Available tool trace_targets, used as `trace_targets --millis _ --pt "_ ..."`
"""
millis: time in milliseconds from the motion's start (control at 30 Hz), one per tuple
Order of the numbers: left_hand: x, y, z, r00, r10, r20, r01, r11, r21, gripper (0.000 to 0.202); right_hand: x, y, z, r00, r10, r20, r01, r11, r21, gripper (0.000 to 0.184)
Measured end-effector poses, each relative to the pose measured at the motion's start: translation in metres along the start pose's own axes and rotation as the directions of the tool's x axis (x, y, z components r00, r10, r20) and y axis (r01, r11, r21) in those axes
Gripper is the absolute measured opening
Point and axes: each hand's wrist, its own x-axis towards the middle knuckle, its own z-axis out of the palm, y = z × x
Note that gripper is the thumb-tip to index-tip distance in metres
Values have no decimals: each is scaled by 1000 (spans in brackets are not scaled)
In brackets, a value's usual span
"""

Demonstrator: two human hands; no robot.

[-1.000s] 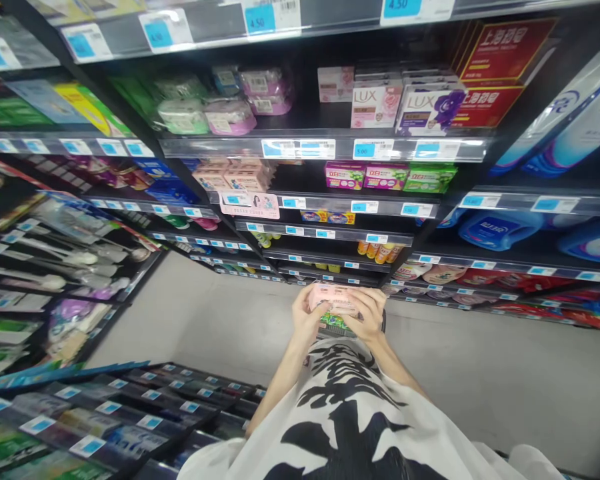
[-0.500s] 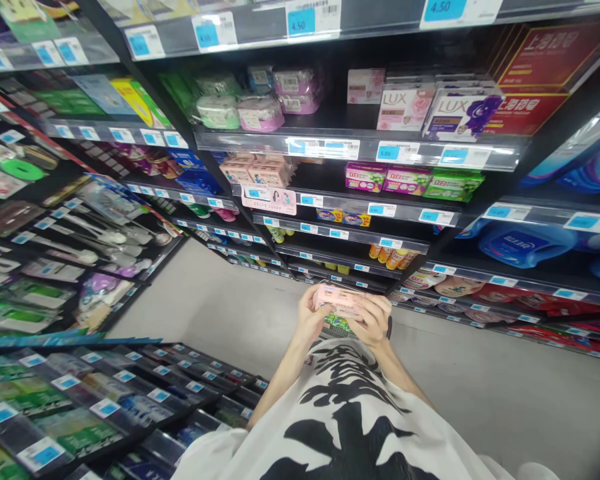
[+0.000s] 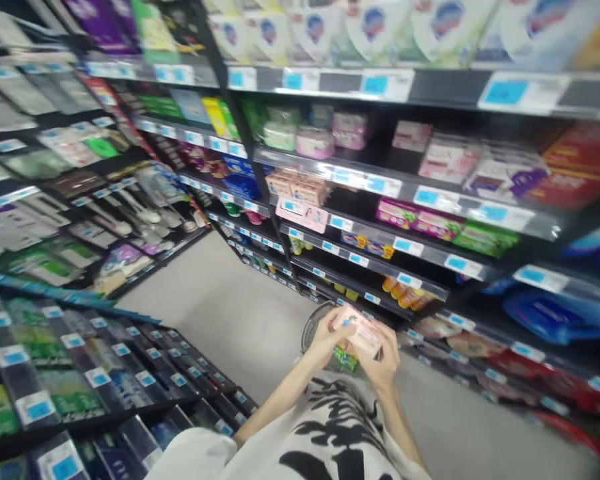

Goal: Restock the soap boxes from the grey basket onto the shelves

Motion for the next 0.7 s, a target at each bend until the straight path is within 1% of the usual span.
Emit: trace_targets --millis 67,133,200,267,333,400,433,467,533,567,600,633,700 --pt "2 -2 -7 992 -116 -40 114 992 -51 72 -1 1 10 990 116 80 -118 993 21 47" --pt "5 -7 -18 970 -216 -113 202 972 -123 77 -4 7 24 951 242 193 -251 968 23 43" --pt "8 -15 -32 942 -290 -169 256 947 -195 81 -7 14 39 880 351 321 -375 927 13 43" --pt "12 -22 -46 923 -341 -180 290 921 -259 84 -12 21 54 789 452 417 -497 868 -2 44" --pt "18 -27 -61 915 -369 -163 310 901 -302 84 -14 26 68 705 569 423 -627 779 -3 48" --pt "26 -28 -76 909 -388 -152 326 890 -318 83 -13 27 83 626 690 363 -748 663 27 56" --pt "31 -26 -83 910 -386 -149 327 891 -314 82 -11 26 91 568 747 346 -805 592 42 60" --pt "37 -22 -90 916 -374 -144 317 897 -308 81 -7 24 99 489 794 362 -859 510 44 63" --pt "50 -11 -105 931 -343 -123 294 907 -301 80 5 19 115 307 834 459 -941 339 12 68" --pt "58 -4 -112 941 -321 -105 279 913 -298 78 13 16 123 232 829 508 -961 275 -9 69" --pt "66 5 -120 952 -296 -82 260 919 -297 77 23 13 132 189 818 543 -971 238 -19 70" --pt "75 13 -127 963 -263 -57 235 924 -301 76 34 10 141 181 809 559 -973 229 -16 71" --pt "94 31 -141 988 -154 -14 143 941 -306 73 60 6 161 218 805 552 -965 261 1 74"
